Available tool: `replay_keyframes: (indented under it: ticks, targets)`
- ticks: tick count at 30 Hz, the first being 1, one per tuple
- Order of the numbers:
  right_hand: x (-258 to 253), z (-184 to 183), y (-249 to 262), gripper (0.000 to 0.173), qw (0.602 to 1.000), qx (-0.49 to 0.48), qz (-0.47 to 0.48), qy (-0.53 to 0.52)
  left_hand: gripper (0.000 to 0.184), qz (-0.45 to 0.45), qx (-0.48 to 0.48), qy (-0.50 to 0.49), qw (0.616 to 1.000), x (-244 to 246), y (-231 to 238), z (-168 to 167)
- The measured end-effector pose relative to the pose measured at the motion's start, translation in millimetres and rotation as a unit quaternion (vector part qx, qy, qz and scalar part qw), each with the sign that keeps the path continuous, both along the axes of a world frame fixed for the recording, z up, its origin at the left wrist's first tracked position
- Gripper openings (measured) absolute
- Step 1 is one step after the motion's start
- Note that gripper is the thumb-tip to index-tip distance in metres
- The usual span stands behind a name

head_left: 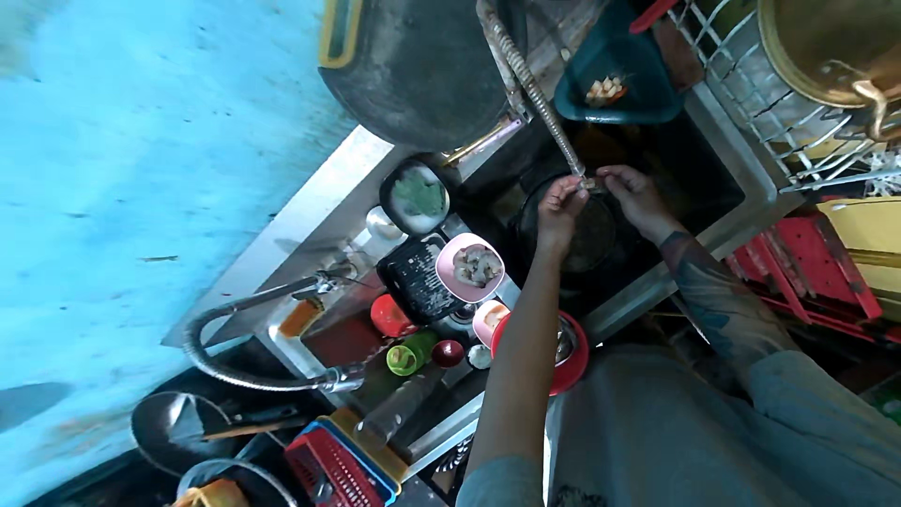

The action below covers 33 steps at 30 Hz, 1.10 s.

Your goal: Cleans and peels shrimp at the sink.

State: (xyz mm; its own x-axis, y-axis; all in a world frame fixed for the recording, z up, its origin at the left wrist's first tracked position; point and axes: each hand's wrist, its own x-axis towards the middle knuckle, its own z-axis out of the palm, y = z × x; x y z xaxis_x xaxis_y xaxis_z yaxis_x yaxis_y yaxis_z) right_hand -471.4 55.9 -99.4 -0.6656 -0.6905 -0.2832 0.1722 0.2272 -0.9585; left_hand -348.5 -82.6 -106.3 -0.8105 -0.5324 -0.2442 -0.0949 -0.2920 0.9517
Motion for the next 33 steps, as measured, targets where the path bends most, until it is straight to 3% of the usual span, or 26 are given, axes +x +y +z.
replay_keyframes:
  ticks: [33]
  targets:
    - [-4.1,0.8,2.0,0.030,1.000,-0.019,-0.016,0.015,0.031,0.017,-0.041,-0.005,0.999,-7.7,-1.0,4.7]
